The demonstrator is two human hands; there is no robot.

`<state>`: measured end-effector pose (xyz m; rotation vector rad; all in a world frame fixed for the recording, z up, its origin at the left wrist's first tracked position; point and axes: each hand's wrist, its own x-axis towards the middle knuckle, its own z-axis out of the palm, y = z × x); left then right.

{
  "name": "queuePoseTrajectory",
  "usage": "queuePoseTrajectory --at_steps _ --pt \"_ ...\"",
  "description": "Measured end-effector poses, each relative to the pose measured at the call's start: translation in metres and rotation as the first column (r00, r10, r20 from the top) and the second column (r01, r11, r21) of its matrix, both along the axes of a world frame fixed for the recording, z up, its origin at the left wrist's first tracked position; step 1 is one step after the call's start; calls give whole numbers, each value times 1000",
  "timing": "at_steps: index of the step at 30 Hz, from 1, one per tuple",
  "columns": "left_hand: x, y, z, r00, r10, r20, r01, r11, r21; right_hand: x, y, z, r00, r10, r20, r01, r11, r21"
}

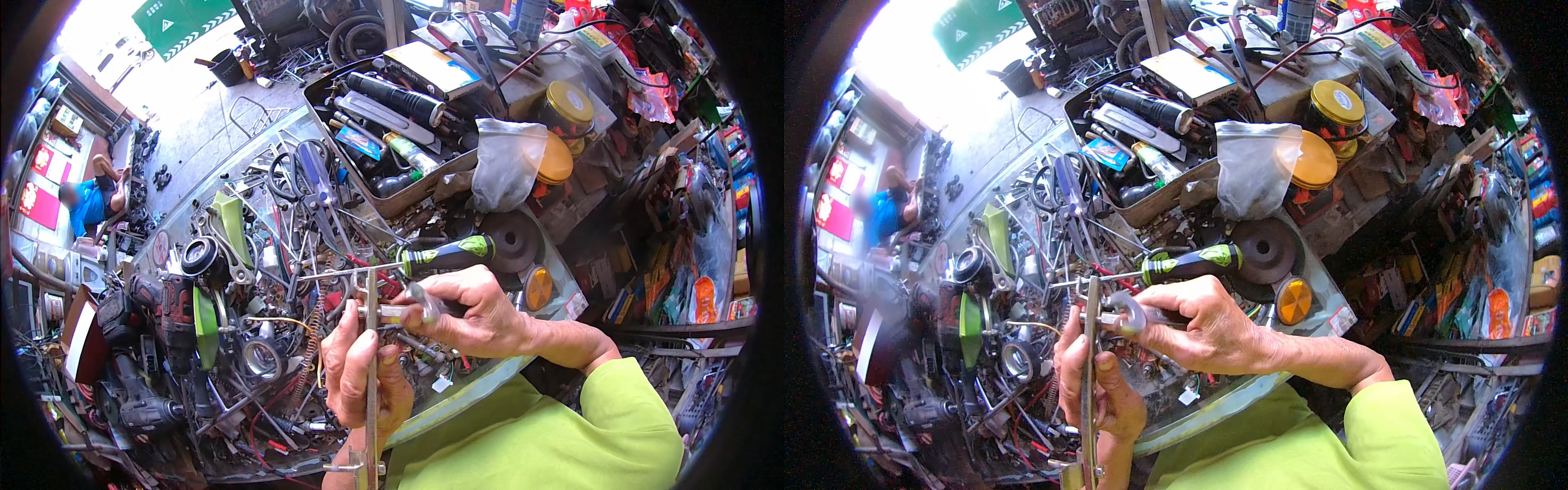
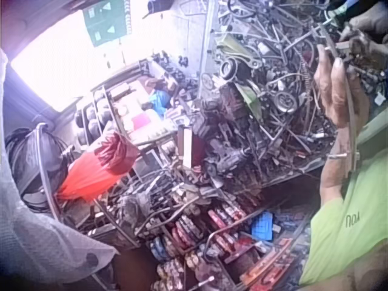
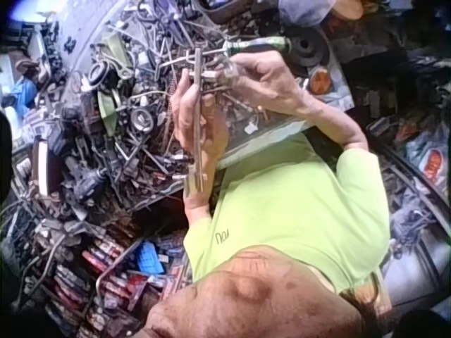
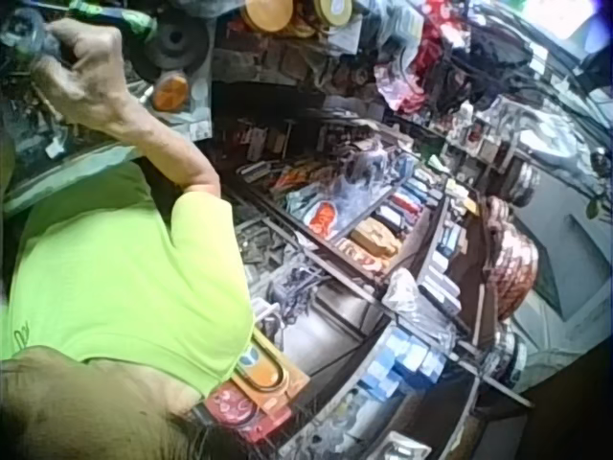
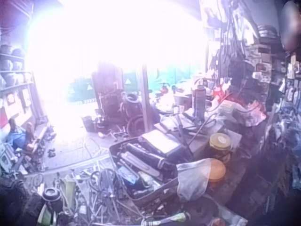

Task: The person picks up a small metal bracket and a bolt from a shelf, then uses a wrench to tighten the bolt into the bracket. They continue to adjust and tighten the assembly with both hands while holding the parts over a cluttered workbench.

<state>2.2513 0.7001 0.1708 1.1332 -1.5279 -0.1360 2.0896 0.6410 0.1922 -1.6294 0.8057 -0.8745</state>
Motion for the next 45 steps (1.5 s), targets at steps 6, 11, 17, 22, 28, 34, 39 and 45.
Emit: queuePoseTrajectory --at_steps 6,11,17,22,28,34,39,45 --pt "-10 3 -2 999 15 -30 -16 999 -42 4 1 5 991 -110 72 117 988 -97" --pt "-5 5 -4 999 8 41 -3 993 -116 1 1 8 977 -33 209 -65 892 447" --pt "-6 5 0 997 -1 71 10 991 -135 0 -2 5 942 41 333 -221 823 524" --pt "-3 4 4 999 32 -19 -32 999 -4 2 -2 1 942 -68 328 -106 869 484" --pt "1 7 7 994 97 -45 -94 994 60 0 -3 8 967 17 253 -169 788 592" --pt "0 1 1 825 21 -564 114 972 203 -9 -13 2 881 -263 393 -103 704 703" --pt "7 -9 13 691 118 -714 49 977 209 -6 -14 -1 979 -179 95 121 894 432" --pt "23 -13 15 612 315 -725 -146 947 287 3 1 -6 926 305 -222 -309 951 17"
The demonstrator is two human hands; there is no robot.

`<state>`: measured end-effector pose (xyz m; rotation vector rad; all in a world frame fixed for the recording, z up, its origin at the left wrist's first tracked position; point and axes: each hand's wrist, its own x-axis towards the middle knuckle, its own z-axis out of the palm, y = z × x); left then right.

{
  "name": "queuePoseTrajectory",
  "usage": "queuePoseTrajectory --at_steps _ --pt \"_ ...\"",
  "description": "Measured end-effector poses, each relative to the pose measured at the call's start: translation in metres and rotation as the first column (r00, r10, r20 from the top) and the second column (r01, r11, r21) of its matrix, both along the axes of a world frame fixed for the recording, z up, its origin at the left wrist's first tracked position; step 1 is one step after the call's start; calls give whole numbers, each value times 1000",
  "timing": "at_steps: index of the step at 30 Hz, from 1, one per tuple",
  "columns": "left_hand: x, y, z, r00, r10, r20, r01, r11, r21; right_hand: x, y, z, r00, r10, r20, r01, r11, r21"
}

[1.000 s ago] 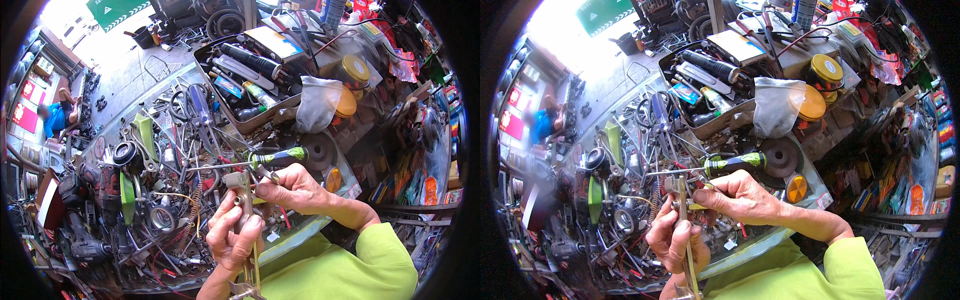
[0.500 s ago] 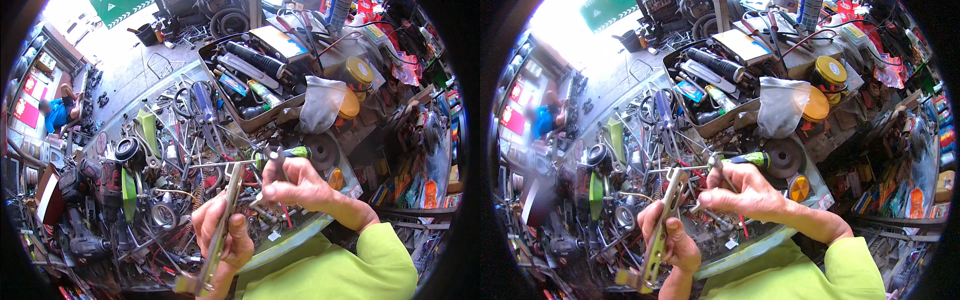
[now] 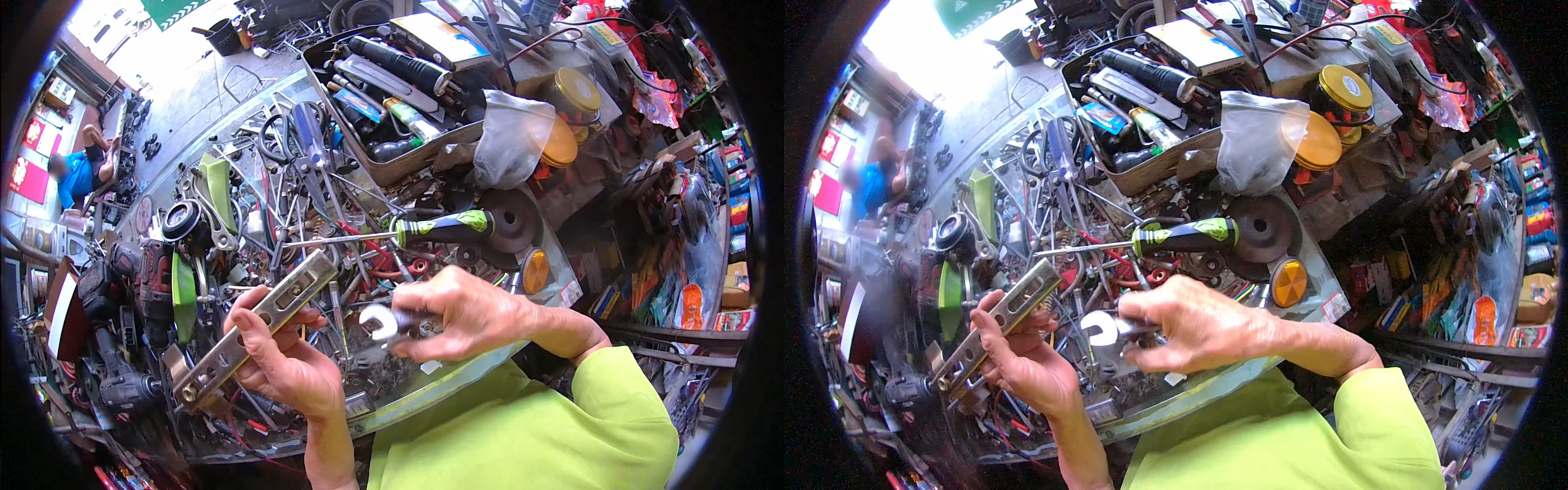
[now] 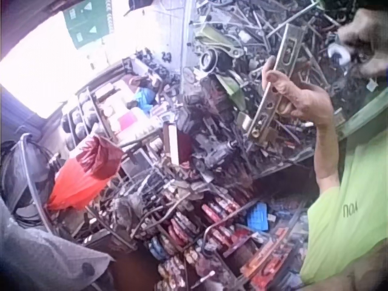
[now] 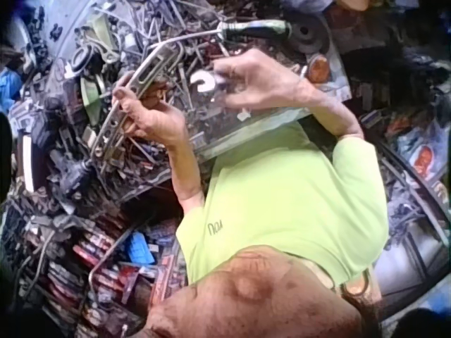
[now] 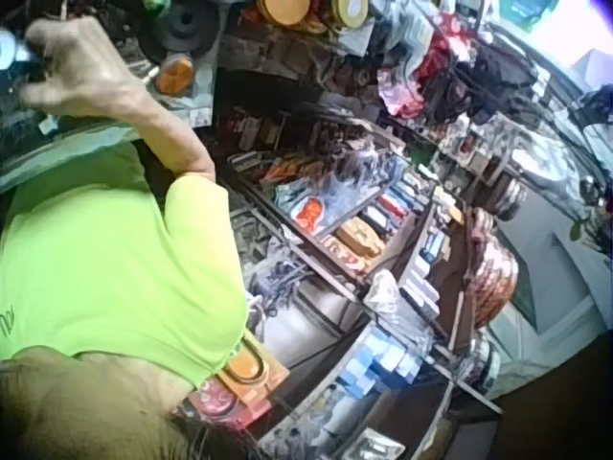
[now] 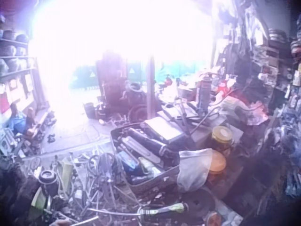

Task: The person picks up a small metal bracket and a bolt from a shelf, then uses a wrench to tighten the bolt into the bracket. They continue to adjust and tighten the assembly with both hands while holding the parts over a cluttered workbench.

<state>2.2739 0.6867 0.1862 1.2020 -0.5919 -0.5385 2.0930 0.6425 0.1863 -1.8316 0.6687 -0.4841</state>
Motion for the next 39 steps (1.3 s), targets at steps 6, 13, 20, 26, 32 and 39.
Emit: queuePoseTrajectory --at_steps 6,13,20,26,32,39 --pt "0 1 0 993 -73 -97 81 993 85 4 17 -5 980 78 -185 -142 921 -364" --pt "2 3 6 944 -191 -267 215 975 61 0 5 1 999 18 -46 -32 940 -338" --pt "2 8 1 798 -518 -307 538 843 -22 -8 0 15 882 -437 180 326 838 439" --pt "0 6 1 605 -726 -328 725 672 -148 -13 -3 16 929 -121 350 -154 733 663" --pt "4 4 -8 510 -783 -356 716 616 -327 -16 -4 20 955 -98 281 -190 528 828" --pt "8 -2 16 274 -675 -685 448 720 -531 -6 4 13 913 23 408 -269 785 557"
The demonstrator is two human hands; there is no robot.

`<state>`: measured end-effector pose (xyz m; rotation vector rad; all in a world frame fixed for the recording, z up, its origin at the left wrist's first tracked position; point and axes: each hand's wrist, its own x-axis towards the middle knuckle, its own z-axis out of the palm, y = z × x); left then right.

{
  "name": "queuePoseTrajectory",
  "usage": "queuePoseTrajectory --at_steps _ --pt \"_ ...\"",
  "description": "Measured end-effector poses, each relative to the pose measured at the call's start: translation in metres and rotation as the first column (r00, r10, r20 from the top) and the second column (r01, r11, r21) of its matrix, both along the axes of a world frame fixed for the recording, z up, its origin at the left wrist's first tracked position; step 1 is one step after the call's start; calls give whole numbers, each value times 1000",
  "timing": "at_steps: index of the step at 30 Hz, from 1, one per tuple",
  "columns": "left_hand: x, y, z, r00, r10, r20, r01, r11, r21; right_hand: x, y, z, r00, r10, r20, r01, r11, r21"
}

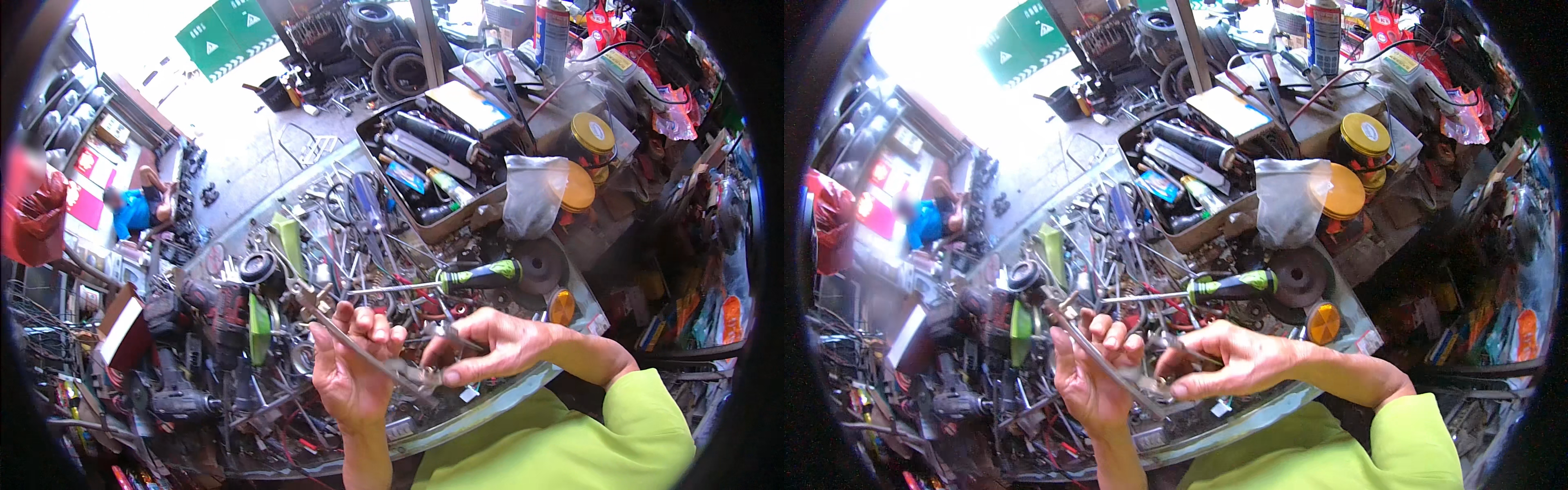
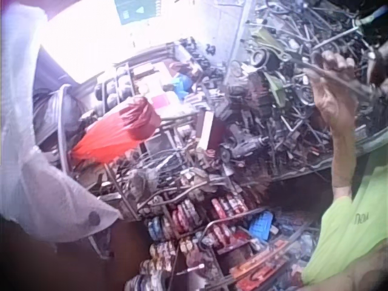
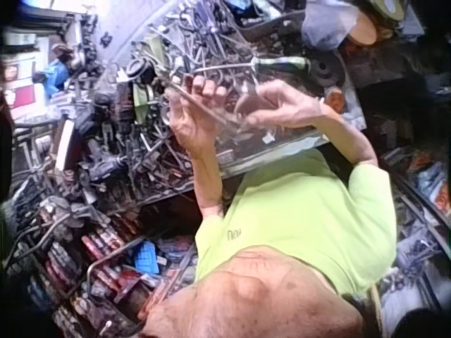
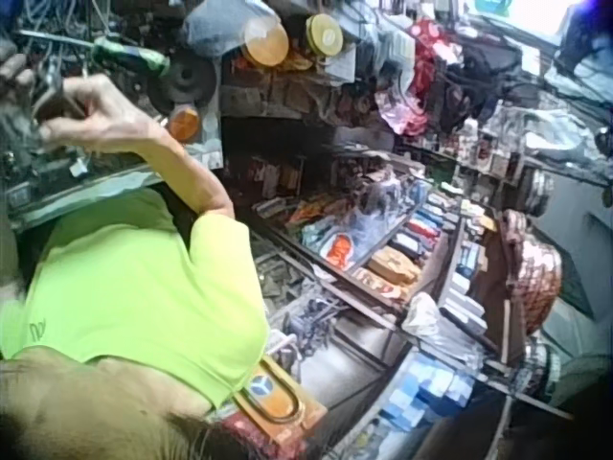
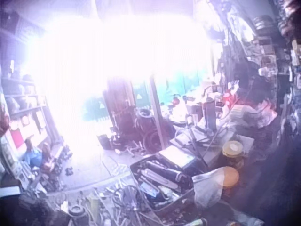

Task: The person picks up a small metal bracket and a bolt from a shelf, then uses a wrench to tighten the bolt into the bracket. They continue to adjust and tighten the assembly with both hands while holding the parts over a cluttered workbench.

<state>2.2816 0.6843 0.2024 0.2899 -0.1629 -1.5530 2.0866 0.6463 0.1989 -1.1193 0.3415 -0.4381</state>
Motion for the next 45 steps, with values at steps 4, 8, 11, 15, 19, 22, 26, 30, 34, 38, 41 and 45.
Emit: queuePoseTrajectory --at_steps 4,8,11,15,19,22,26,30,34,38,41,45 --pt "21 1 6 997 -1 -77 0 1000 -13 3 5 -4 992 48 -113 -75 966 -247" --pt "29 2 8 982 -2 186 12 999 -53 4 5 -7 983 -45 -180 -4 965 -261" --pt "30 2 16 877 101 469 -96 995 -34 2 3 -7 988 6 -157 -29 989 -148" --pt "34 12 4 822 93 562 -96 995 -26 2 3 -15 970 20 -243 -76 971 -226" --pt "21 17 -3 605 121 787 -188 982 -7 1 0 -9 923 -157 -350 -50 855 -517" --pt "12 11 -12 596 200 777 -209 974 -90 2 -2 -7 890 -293 -350 2 769 -640" --pt "8 14 -8 491 238 838 -276 955 -109 3 -4 -4 862 -362 -354 20 723 -691" --pt "11 16 -2 551 153 820 -237 971 -22 2 -5 -1 840 -426 -336 128 757 -641" --pt "18 14 -1 672 21 740 -127 988 87 3 -7 4 807 -498 -316 252 776 -578" --pt "25 17 -7 792 -51 608 -45 989 141 5 -6 3 787 -539 -300 295 757 -583" --pt "26 17 -11 912 -142 385 74 980 187 5 -6 -1 765 -561 -315 311 751 -582" --pt "22 17 -7 824 -133 551 24 979 200 7 -6 -12 785 -603 -144 455 717 -528"
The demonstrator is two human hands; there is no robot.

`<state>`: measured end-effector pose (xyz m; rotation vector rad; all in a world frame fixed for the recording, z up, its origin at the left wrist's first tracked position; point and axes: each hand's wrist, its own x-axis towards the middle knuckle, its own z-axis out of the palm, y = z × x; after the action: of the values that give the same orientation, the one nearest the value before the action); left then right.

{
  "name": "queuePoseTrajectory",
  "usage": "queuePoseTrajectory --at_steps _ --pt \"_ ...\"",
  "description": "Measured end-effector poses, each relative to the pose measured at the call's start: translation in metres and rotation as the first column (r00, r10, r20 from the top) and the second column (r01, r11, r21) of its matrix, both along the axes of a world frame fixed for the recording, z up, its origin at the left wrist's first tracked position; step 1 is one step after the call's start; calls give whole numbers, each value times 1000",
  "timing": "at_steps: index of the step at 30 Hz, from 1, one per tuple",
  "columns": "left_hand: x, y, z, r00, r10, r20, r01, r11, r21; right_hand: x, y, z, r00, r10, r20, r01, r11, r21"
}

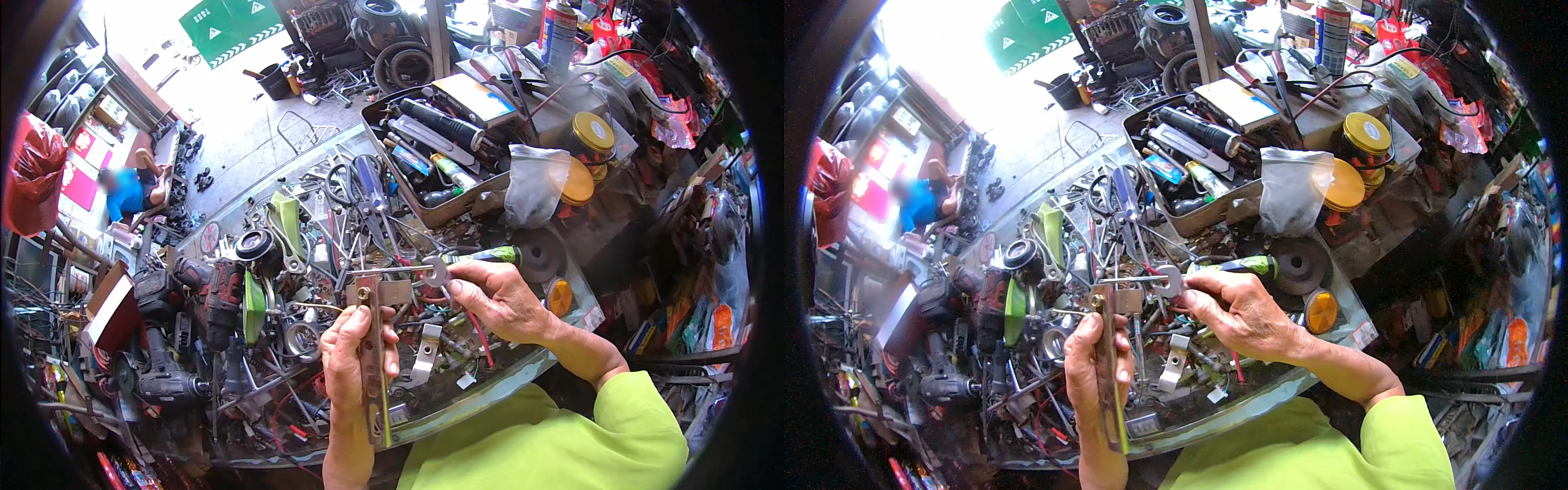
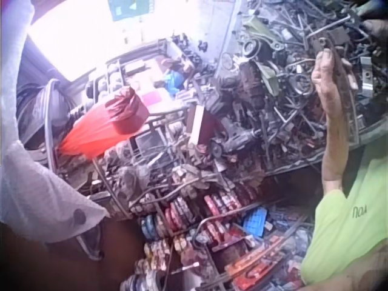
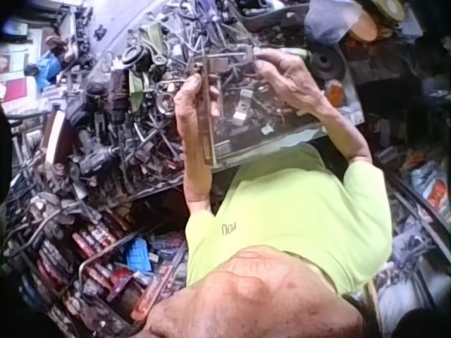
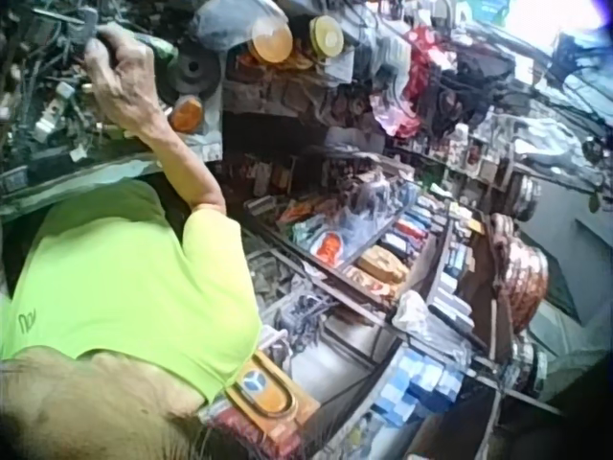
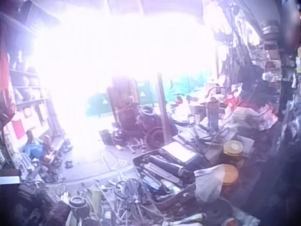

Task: The person picks up a small metal bracket and a bolt from a shelf, then uses a wrench to tighten the bolt into the bracket. They continue to adjust and tighten the assembly with both hands while holding the parts over a cluttered workbench.

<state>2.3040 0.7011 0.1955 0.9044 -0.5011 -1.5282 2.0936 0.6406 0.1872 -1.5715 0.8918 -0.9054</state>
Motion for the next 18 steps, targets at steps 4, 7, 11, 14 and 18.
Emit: queuePoseTrajectory --at_steps 4,7,11,14,18 --pt "-16 2 10 931 106 349 -89 994 -62 -8 0 20 948 86 308 -204 905 374" --pt "-27 4 6 853 154 499 -103 986 -128 -7 6 17 896 176 408 -358 831 426" --pt "-33 8 7 858 87 506 -12 989 -149 1 17 14 858 276 434 -465 776 426" --pt "-35 11 3 817 118 565 -2 979 -203 4 18 17 873 255 416 -441 778 448" --pt "-37 14 2 841 100 532 -14 987 -163 3 17 12 867 258 427 -457 754 472"
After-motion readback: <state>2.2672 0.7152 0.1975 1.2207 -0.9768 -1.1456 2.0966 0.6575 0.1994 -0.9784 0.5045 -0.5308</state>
